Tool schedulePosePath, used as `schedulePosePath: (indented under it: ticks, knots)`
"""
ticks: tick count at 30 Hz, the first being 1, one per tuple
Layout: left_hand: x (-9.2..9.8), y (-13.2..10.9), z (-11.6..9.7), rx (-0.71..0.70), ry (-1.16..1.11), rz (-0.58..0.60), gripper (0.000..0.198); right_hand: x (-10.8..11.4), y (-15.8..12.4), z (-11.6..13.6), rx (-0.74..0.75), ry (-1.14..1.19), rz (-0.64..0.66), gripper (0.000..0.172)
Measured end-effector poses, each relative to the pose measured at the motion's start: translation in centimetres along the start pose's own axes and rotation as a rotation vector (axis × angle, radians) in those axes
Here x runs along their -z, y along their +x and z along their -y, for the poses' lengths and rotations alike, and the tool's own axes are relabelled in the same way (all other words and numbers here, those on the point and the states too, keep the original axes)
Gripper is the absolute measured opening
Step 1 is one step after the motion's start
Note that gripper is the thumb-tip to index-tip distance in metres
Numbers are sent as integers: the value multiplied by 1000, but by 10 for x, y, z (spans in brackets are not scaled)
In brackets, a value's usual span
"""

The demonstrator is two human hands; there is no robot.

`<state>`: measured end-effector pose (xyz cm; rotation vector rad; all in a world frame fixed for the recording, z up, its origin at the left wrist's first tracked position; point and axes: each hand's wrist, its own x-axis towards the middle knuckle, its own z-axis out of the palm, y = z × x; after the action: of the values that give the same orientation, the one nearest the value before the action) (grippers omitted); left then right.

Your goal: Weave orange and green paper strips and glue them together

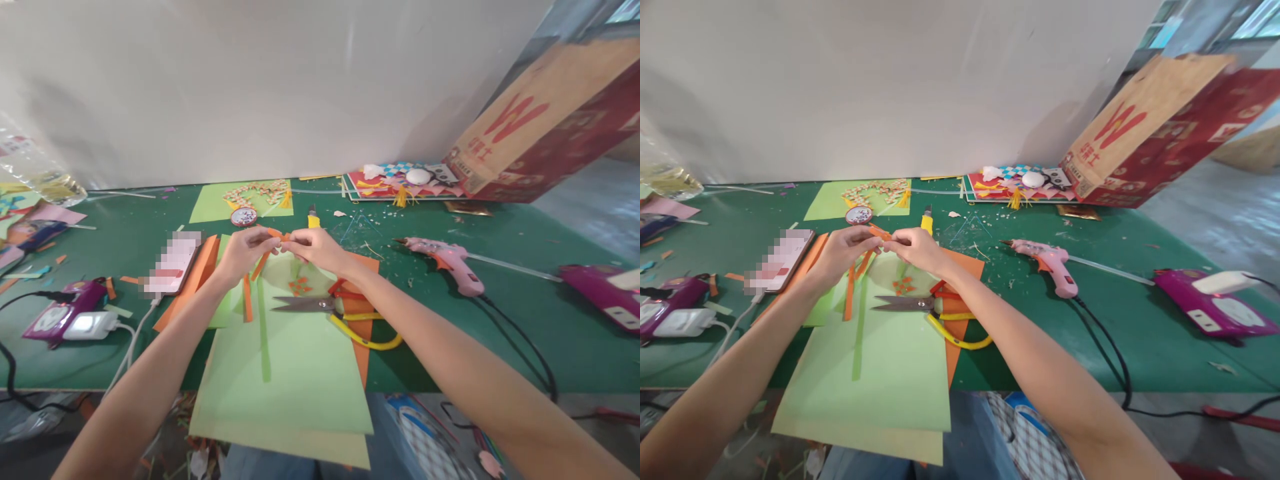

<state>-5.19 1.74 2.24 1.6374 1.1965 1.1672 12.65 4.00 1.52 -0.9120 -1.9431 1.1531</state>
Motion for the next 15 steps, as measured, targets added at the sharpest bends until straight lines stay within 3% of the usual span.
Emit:
schedulePosePath:
  ticks: [8,15]
  knots:
    - [1,0,-3,34,-95,-136,21,2,2,-8,-8,103,-5,34]
    - [0,-1,-4,28,-125,-161,21,2,2,-6,-12,96,-13,32]
